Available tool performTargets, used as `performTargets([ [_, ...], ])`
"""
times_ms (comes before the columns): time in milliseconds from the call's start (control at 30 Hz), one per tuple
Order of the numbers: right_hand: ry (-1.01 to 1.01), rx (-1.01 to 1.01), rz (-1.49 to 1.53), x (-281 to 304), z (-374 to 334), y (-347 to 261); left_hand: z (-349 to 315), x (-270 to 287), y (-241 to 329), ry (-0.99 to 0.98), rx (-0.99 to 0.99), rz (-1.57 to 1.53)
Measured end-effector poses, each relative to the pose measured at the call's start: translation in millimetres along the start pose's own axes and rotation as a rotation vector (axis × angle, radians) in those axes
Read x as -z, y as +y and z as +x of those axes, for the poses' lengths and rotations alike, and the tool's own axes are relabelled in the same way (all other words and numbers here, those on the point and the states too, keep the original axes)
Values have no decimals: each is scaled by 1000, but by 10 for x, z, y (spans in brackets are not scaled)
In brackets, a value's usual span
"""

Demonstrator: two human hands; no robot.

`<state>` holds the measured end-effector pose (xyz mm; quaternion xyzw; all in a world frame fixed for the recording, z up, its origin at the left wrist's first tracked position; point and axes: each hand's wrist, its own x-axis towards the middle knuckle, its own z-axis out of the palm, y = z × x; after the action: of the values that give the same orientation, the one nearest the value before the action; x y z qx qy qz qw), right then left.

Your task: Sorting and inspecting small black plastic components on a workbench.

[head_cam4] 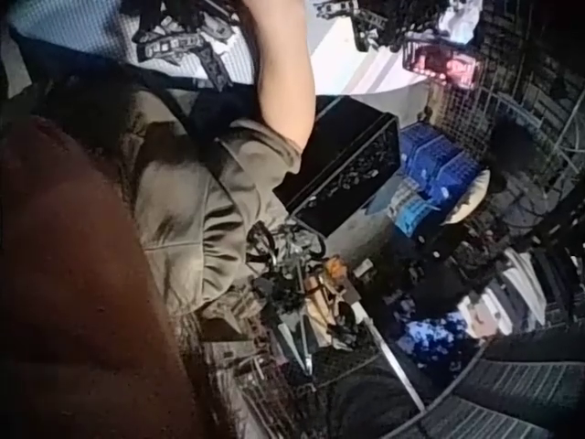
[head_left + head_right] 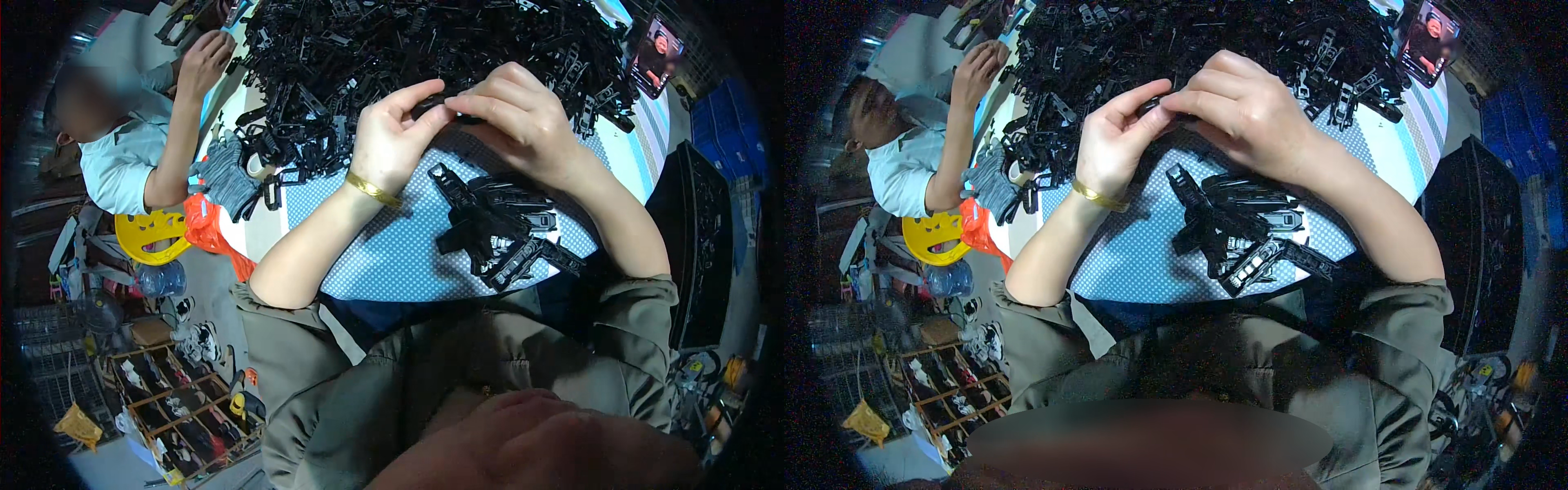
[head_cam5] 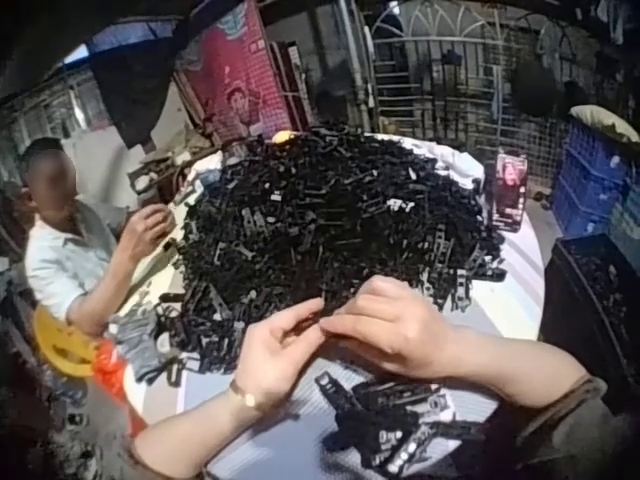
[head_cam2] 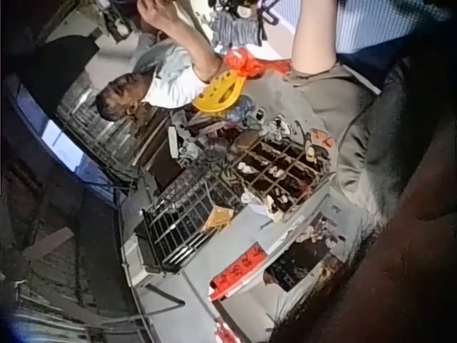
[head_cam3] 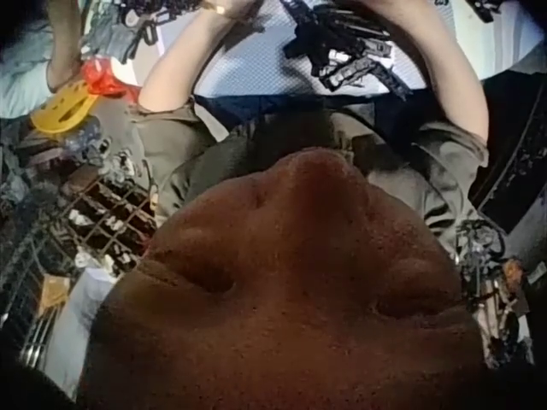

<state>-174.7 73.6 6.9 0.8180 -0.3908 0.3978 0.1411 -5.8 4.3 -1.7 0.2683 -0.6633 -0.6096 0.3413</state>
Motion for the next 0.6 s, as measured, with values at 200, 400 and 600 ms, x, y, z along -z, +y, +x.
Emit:
performTargets([
  [200,16,-148,136,-22,-12,86,17,-14,40,-29,-24,39],
  [400,-174,-796,733,36,-26,111,32,55,121,-144,-90,-40],
  [600,-238,-714,678,239,22,259,8,30,145,-207,-67,-148],
])
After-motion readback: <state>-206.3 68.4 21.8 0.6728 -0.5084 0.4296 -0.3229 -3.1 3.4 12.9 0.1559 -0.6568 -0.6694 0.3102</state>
